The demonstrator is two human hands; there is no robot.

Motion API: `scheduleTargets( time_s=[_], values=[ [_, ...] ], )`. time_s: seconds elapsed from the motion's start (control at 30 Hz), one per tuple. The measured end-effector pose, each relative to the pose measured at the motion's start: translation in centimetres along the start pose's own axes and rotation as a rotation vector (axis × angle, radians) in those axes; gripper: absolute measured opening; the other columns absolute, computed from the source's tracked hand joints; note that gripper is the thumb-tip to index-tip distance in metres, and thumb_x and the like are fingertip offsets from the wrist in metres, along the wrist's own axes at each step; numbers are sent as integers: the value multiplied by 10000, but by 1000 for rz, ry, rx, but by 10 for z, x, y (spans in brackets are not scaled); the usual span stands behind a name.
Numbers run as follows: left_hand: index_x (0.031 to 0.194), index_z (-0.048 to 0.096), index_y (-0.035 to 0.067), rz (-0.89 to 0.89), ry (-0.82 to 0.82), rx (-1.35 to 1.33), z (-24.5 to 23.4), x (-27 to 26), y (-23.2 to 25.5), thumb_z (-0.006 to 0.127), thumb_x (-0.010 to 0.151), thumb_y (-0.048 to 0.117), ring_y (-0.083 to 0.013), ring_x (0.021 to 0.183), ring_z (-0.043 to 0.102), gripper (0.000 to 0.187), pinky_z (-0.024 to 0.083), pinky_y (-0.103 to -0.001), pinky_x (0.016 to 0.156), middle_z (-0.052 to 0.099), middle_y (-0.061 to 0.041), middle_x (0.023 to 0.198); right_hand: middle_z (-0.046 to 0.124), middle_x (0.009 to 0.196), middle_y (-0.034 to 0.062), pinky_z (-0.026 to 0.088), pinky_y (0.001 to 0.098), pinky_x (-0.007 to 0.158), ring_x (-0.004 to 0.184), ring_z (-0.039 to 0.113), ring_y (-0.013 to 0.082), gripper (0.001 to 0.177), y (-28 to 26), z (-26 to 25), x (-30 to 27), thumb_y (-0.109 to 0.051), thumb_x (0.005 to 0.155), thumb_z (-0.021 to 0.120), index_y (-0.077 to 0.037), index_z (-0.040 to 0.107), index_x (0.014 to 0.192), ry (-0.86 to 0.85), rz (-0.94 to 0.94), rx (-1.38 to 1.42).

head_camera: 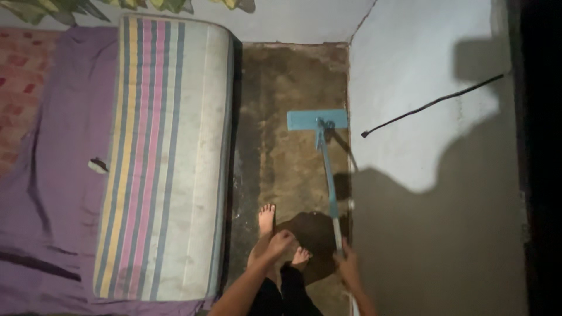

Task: The person tidies a bedroom by smoothing a bedspread, moving a mattress, sweeping the floor with a broom and dustpan, and then mopping the floor.

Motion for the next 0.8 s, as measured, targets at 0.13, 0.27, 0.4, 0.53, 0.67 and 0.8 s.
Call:
scheduleTargets(
  time_s=[0.13, 0.27, 0.4, 0.53, 0.67, 0.8],
  values=[
    [1091, 707, 53, -218, 44, 82, -36, -15, 3, 640, 934, 340, -284, 907, 710, 334, 563, -394, 789, 731, -150, 977, 602, 632, 116, 454, 370, 416, 440, 495, 196, 732, -84, 4, 67, -32, 923, 629, -253, 393, 1580, -5, -55, 6],
    [1132, 702, 68, -338, 63, 171, -82, -21, 12, 655, 930, 392, -292, 971, 701, 384, 556, -410, 836, 720, -155, 1042, 578, 605, 124, 449, 389, 386, 398, 511, 204, 750, -199, 38, 138, 12, 887, 590, -155, 361, 1582, -59, -311, 25],
    [1172, 696, 83, -417, 87, 143, -119, -7, 8, 669, 927, 443, -300, 1036, 692, 436, 549, -426, 882, 709, -159, 1106, 486, 558, 88, 380, 402, 335, 345, 466, 222, 691, -308, 80, 190, 42, 835, 539, -72, 456, 1512, -126, -434, 334],
    [909, 759, 32, -114, 65, 195, -157, 15, 5, 583, 985, 406, -259, 688, 697, 420, 545, -422, 636, 735, -121, 774, 478, 596, 62, 401, 416, 331, 380, 512, 229, 337, -349, 136, 183, 71, 855, 562, 62, 542, 1191, -120, -445, 392],
    [960, 725, 45, -203, 216, -78, -190, 25, -30, 624, 932, 331, -256, 604, 668, 305, 522, -425, 558, 710, -107, 707, 506, 566, 124, 384, 428, 322, 360, 503, 246, 533, -304, 145, 150, 49, 823, 528, -92, 577, 1335, -97, -413, 282],
    [973, 768, 59, -188, 237, 140, -174, 4, -54, 612, 927, 322, -245, 677, 728, 310, 561, -376, 635, 748, -117, 769, 708, 967, 257, 548, 445, 819, 887, 670, 381, 753, -164, 112, 79, -67, 897, 632, -146, 361, 1595, -19, -370, -245]
  ],
)
Point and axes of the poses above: each hand's wrist, its own x-axis towards the middle knuckle, its own z-axis out of the palm, y = z × x, the point moved 7 cm from there along x, towards the middle knuckle
